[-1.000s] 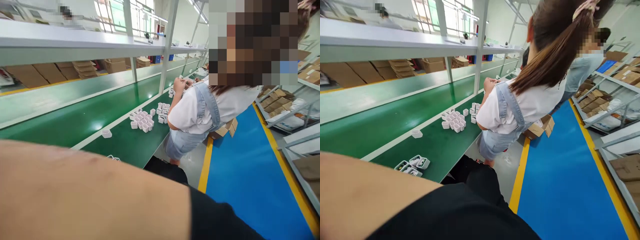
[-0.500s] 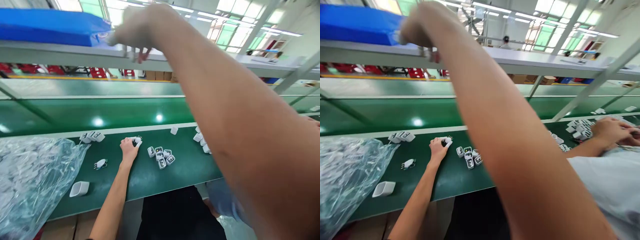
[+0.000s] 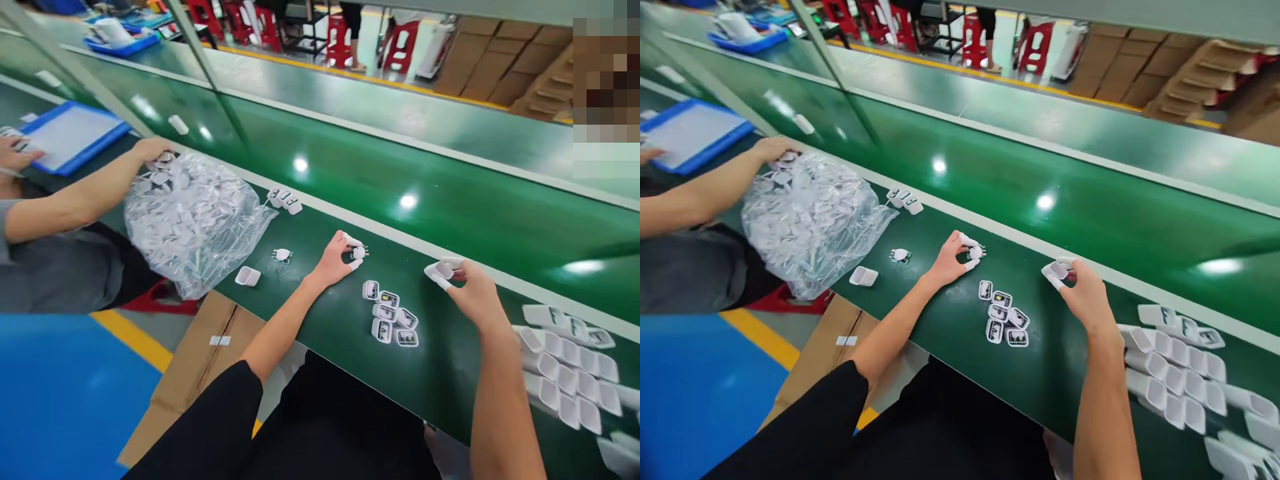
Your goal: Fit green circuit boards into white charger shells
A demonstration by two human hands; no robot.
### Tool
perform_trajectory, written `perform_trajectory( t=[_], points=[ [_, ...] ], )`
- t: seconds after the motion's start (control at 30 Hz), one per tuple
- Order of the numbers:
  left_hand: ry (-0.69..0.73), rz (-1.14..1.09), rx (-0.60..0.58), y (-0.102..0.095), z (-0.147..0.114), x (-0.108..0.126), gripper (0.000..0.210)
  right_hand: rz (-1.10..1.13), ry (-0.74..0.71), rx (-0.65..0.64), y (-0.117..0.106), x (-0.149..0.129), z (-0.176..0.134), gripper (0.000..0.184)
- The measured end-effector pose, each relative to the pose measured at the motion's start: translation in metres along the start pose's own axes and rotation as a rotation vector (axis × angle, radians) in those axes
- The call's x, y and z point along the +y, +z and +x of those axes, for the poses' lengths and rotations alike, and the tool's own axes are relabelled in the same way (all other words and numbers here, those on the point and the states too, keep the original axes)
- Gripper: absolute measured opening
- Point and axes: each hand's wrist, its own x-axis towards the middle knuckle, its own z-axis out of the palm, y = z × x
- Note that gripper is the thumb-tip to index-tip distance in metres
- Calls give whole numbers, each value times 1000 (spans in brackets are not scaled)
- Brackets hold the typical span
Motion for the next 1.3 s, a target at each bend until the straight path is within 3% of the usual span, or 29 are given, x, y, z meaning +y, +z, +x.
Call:
perform_trajectory(
  t=[0.1,0.17,0.3,0.4,0.53,0.7,0.77,0.9,1.0,1.1,1.2,1.3],
  points=[
    [-34,-152,4,1,2,6,41,99,-146,-120,16,-30,12,46],
    [-22,-181,-9,2,4,17,43,111,-242,-212,15,-59,19,48],
    [112,-94,-71,2,16,52,50,207,-390,-210,-9,-105,24,51],
    [256,61,-115,3,35,81,74,394,-406,-273,-24,-122,26,51],
    [408,130,-191,15,66,112,103,642,-338,-248,-29,-120,35,53],
    [407,-16,-195,28,86,132,103,815,-304,-68,-34,-97,48,49],
    [343,-1,-254,26,88,129,91,823,-301,24,-41,-88,50,49],
    [142,184,-601,19,88,103,54,738,-294,169,-57,-79,47,56],
    [64,178,-732,23,90,82,32,612,-326,246,-67,-79,41,65],
    [12,-17,-727,29,99,77,19,596,-374,301,-76,-85,33,66],
    [-40,-404,-741,30,116,92,31,692,-434,308,-84,-96,24,54],
    [4,-682,-774,29,127,115,43,818,-570,322,-89,-108,16,46]
  ],
)
